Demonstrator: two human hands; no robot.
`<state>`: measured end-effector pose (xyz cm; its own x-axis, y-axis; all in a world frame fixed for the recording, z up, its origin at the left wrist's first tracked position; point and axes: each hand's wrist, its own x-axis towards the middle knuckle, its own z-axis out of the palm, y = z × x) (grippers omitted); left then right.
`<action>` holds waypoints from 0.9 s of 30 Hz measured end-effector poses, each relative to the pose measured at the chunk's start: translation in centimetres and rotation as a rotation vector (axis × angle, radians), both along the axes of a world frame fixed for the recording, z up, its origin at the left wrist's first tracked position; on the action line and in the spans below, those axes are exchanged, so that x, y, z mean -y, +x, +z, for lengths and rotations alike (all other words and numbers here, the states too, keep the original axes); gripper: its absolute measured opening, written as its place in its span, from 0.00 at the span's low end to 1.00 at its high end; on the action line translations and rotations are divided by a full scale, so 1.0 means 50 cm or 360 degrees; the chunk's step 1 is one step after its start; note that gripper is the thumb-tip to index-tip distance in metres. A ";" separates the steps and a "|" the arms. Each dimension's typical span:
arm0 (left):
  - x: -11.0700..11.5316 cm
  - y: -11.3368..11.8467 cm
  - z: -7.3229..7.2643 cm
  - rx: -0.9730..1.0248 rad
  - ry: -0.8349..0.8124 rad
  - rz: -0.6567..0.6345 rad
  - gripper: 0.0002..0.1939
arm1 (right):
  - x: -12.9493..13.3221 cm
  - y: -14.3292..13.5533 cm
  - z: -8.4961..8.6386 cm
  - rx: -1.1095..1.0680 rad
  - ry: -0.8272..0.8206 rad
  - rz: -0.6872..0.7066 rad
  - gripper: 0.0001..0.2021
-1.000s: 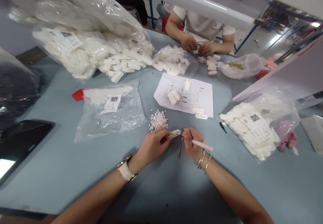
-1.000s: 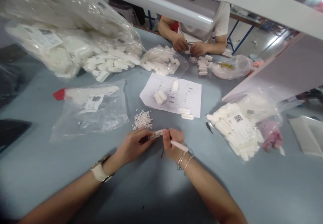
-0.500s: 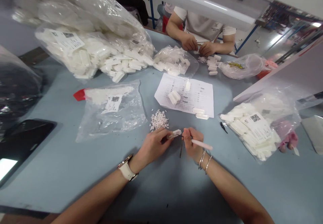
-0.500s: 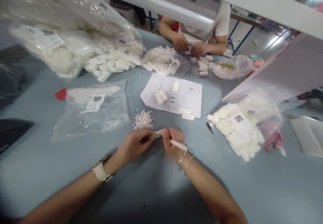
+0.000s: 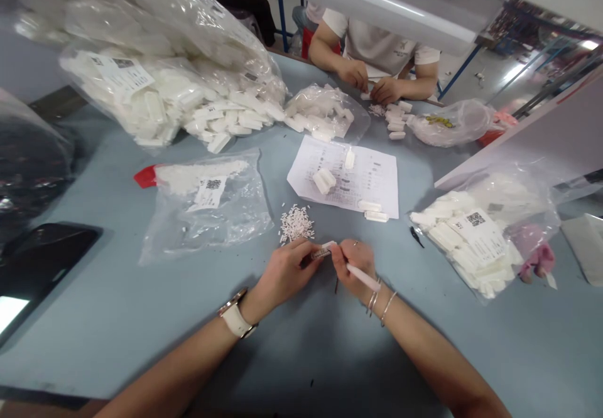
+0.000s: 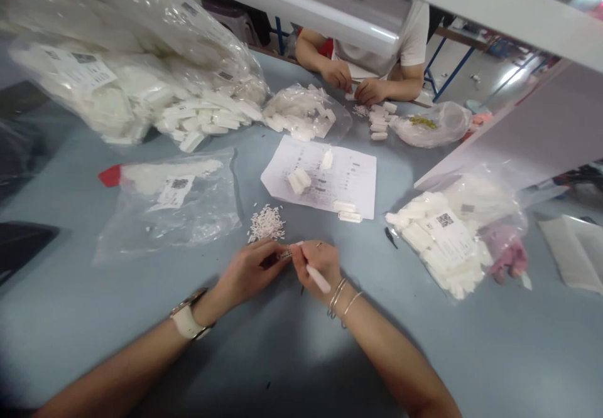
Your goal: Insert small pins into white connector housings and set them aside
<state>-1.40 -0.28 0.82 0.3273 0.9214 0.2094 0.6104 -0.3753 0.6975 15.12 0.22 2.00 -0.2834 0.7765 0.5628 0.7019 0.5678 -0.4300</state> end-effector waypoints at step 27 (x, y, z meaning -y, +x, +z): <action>-0.002 0.000 0.001 0.0027 -0.0009 0.0019 0.06 | 0.013 0.016 -0.017 -0.0126 -0.0170 -0.0149 0.21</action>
